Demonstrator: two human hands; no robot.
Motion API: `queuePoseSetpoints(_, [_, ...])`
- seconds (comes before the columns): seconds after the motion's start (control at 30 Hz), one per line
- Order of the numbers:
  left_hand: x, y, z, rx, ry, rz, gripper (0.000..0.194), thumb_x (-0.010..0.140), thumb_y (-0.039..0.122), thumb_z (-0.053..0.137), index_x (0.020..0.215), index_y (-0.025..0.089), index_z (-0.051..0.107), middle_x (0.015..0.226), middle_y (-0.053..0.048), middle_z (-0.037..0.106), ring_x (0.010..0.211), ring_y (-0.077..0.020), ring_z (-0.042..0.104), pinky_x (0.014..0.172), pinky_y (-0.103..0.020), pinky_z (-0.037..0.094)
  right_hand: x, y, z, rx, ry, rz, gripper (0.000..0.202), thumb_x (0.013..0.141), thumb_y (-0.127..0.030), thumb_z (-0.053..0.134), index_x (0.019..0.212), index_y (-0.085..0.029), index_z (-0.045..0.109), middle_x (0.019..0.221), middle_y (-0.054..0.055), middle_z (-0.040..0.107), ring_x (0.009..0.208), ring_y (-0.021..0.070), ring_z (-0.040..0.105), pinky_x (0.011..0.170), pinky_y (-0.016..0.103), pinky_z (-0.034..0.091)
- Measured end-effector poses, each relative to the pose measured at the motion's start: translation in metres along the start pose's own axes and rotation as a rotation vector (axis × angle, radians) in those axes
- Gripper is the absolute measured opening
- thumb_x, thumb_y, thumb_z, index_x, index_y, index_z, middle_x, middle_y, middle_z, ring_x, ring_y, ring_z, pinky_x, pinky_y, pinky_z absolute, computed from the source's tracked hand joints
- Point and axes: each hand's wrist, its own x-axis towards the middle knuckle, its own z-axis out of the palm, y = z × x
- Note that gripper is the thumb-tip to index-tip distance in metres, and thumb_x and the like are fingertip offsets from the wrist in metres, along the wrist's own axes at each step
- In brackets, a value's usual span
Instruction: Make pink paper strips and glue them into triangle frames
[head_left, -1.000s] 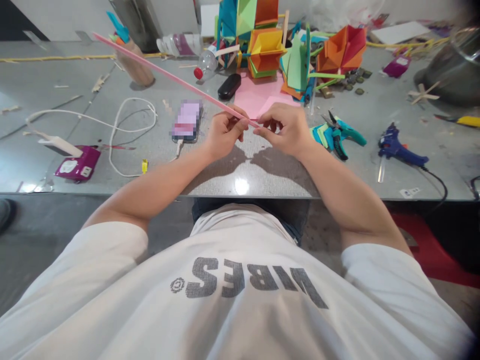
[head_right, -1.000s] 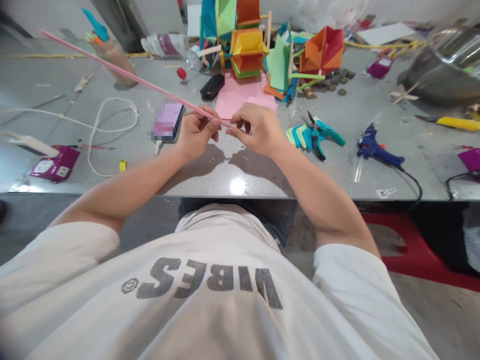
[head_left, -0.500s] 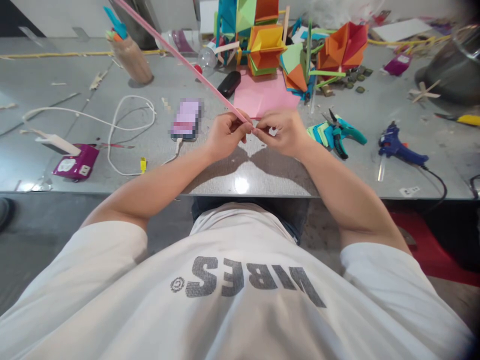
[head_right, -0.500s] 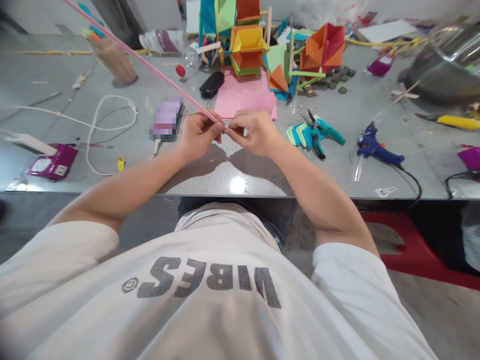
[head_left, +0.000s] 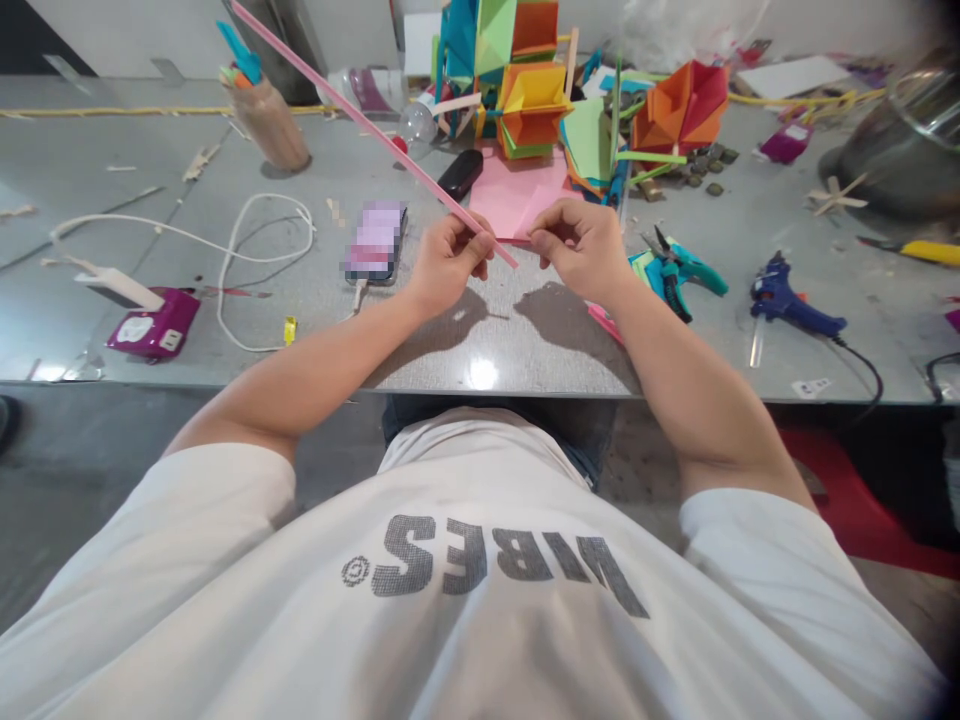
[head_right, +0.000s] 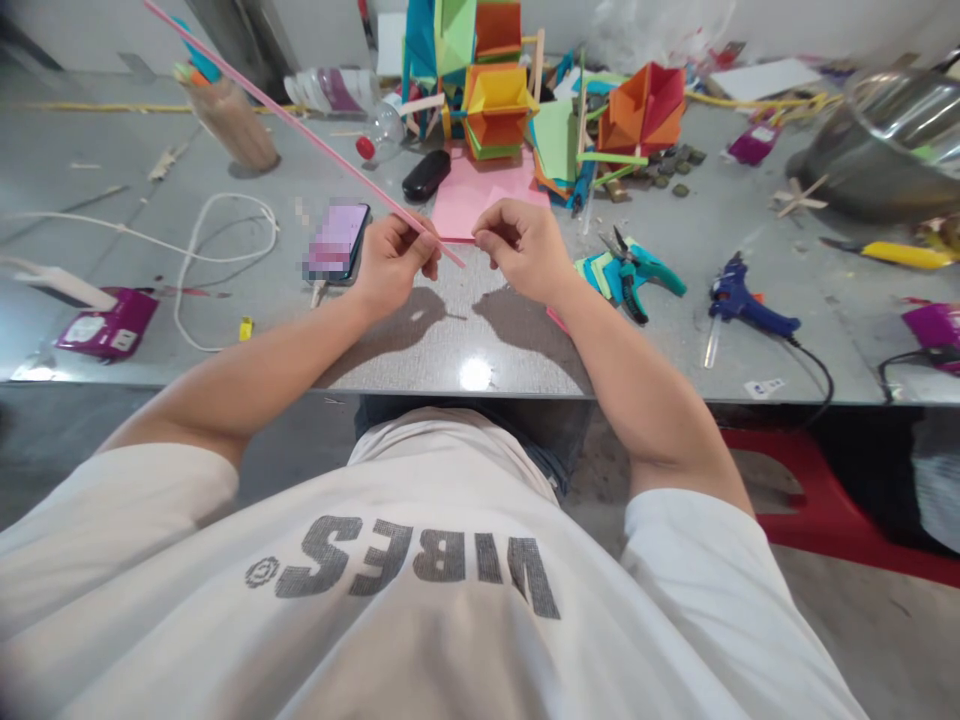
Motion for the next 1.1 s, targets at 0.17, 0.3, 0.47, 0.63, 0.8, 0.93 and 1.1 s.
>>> queuePoseSetpoints(0.17, [-0.001, 0.0, 0.0, 0.011, 0.017, 0.017, 0.056, 0.093, 0.074, 0.085, 0.09, 0.021, 0.067, 0.075, 0.001, 0.072, 0.055, -0.0084, 0.063, 0.053, -0.023, 0.052, -0.006, -0.005, 0.008, -0.119, -0.078, -0.083, 0.04, 0.099, -0.064, 0.08, 0.105, -0.025, 0.076, 0.092, 0.006, 0.073, 0.073, 0.0188, 0.061, 0.065, 0.036, 0.052])
queuePoseSetpoints(0.3, [-0.001, 0.001, 0.001, -0.008, 0.015, 0.015, 0.052, 0.095, 0.07, 0.085, 0.091, 0.021, 0.068, 0.077, 0.0, 0.073, 0.055, -0.0086, 0.064, 0.054, -0.023, 0.053, -0.01, -0.008, 0.018, -0.209, -0.082, -0.1, 0.043, 0.099, -0.064, 0.081, 0.093, -0.023, 0.072, 0.078, 0.002, 0.067, 0.068, 0.0171, 0.054, 0.066, 0.035, 0.046])
queuePoseSetpoints(0.47, [-0.002, 0.005, 0.003, -0.028, -0.021, -0.028, 0.043, 0.093, 0.057, 0.093, 0.09, 0.021, 0.071, 0.077, 0.0, 0.072, 0.058, -0.0095, 0.066, 0.057, -0.024, 0.057, -0.011, -0.01, 0.025, -0.178, -0.038, -0.058, 0.052, 0.103, -0.072, 0.072, 0.085, -0.023, 0.069, 0.067, 0.0, 0.062, 0.062, 0.0163, 0.049, 0.061, 0.036, 0.04])
queuePoseSetpoints(0.63, [-0.005, 0.007, 0.008, -0.044, -0.034, -0.085, 0.036, 0.088, 0.045, 0.099, 0.087, 0.021, 0.072, 0.077, -0.001, 0.074, 0.061, -0.0108, 0.067, 0.059, -0.025, 0.059, -0.012, -0.013, 0.027, -0.131, -0.042, -0.034, 0.055, 0.102, -0.075, 0.072, 0.083, -0.024, 0.069, 0.069, 0.002, 0.064, 0.063, 0.0166, 0.051, 0.061, 0.036, 0.041])
queuePoseSetpoints(0.8, [-0.008, 0.009, 0.009, -0.062, -0.055, -0.121, 0.032, 0.091, 0.039, 0.097, 0.084, 0.02, 0.072, 0.074, -0.001, 0.076, 0.06, -0.0099, 0.068, 0.059, -0.024, 0.059, -0.012, -0.012, 0.028, -0.122, -0.09, -0.038, 0.055, 0.104, -0.075, 0.069, 0.084, -0.023, 0.07, 0.071, 0.003, 0.068, 0.064, 0.0169, 0.053, 0.061, 0.035, 0.042])
queuePoseSetpoints(0.93, [-0.009, 0.014, 0.009, -0.05, -0.056, -0.128, 0.034, 0.091, 0.038, 0.096, 0.081, 0.017, 0.072, 0.072, -0.002, 0.077, 0.058, -0.0094, 0.069, 0.057, -0.023, 0.057, -0.012, -0.013, 0.028, -0.089, -0.111, -0.046, 0.055, 0.104, -0.075, 0.069, 0.085, -0.023, 0.069, 0.071, 0.003, 0.066, 0.061, 0.0163, 0.052, 0.059, 0.035, 0.04])
queuePoseSetpoints(1.1, [-0.008, 0.015, 0.007, -0.063, -0.074, -0.138, 0.037, 0.095, 0.045, 0.093, 0.081, 0.016, 0.076, 0.073, -0.003, 0.078, 0.058, -0.0102, 0.071, 0.056, -0.022, 0.055, -0.011, -0.013, 0.027, -0.087, -0.114, -0.012, 0.06, 0.101, -0.082, 0.068, 0.083, -0.025, 0.067, 0.066, 0.001, 0.062, 0.06, 0.0163, 0.048, 0.059, 0.035, 0.037])
